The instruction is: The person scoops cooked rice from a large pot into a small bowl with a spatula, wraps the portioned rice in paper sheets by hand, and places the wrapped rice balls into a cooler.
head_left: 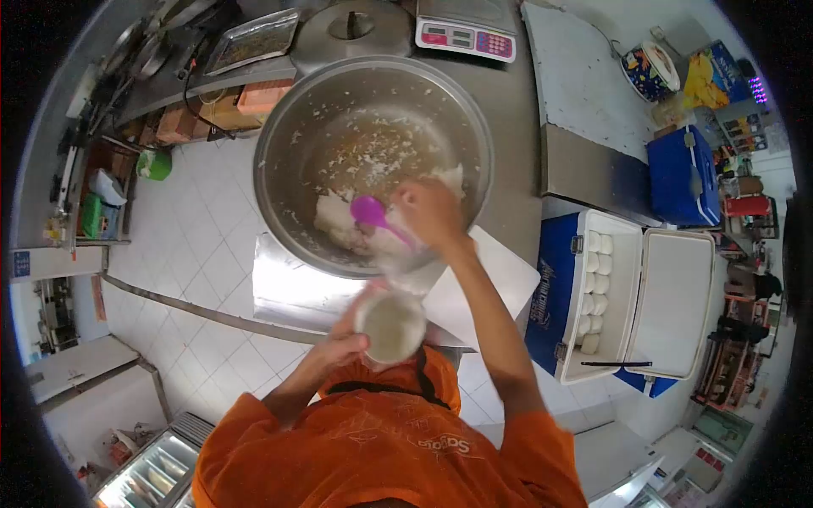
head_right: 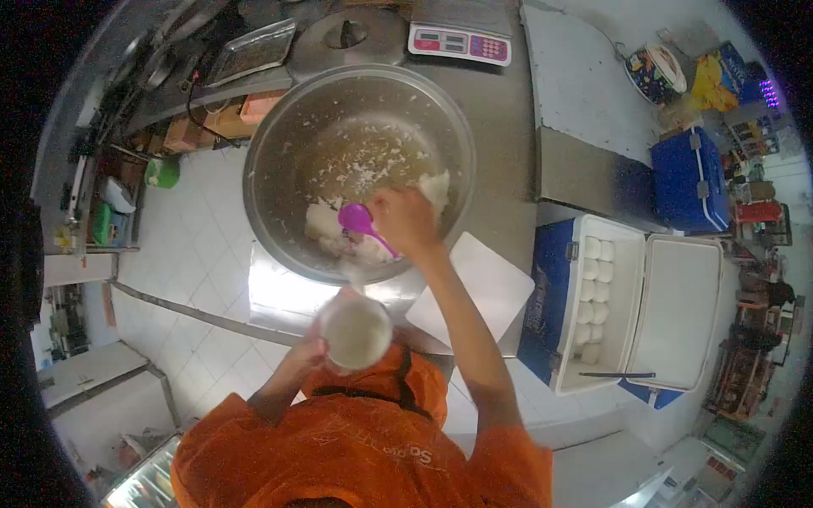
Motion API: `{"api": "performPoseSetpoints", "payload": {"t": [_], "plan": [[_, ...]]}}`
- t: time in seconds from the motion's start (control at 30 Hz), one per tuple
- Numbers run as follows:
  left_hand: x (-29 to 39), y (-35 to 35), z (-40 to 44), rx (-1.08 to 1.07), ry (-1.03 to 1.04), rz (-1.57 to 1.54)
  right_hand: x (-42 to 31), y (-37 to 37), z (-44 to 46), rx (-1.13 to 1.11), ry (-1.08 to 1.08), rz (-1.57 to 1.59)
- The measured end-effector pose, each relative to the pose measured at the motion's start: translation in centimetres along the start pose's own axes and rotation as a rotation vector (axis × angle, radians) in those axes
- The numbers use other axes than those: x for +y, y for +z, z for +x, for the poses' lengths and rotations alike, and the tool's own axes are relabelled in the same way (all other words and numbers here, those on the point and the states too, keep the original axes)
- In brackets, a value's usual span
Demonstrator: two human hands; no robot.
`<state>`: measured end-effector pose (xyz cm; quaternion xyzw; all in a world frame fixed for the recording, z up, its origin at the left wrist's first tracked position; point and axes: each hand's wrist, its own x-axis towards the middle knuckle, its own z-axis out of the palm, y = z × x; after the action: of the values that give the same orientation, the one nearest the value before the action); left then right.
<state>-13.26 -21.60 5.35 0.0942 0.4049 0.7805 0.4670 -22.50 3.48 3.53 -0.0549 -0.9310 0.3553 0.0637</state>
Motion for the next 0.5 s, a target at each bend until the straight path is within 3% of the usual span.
{"api": "performPoseSetpoints", "payload": {"t": [0.07,0.17,0.27,0.37,0.47,0.5], "plan": [[2.9,-2.8,-1.0,0.318,0.25,0.263,1.4,8.4,3.0,-0.123,-0.221,-0.563],[6.2,-7.4,-1.2,0.844,0.534,0.451,6.7,18.4,5.3,-0.6,-0.084,-0.775],[9.5,-9.3,-0.3,1.008,0.642,0.215,0.7,14.5,6.4,-0.696,0.154,-0.673],[10.0,-12.4,1.2,1.087,0.758,0.239,1.9,15.5,5.1,-0.402,-0.163,-0.88],[8.4,-15.0,3.1,1.191,0.836,0.354,-3.9,11.3,7.5,-0.525,0.1,-0.735],[7.7,-15.7,3.5,1.203,0.822,0.369,-4.3,10.7,7.7,-0.459,-0.013,-0.756]]}}
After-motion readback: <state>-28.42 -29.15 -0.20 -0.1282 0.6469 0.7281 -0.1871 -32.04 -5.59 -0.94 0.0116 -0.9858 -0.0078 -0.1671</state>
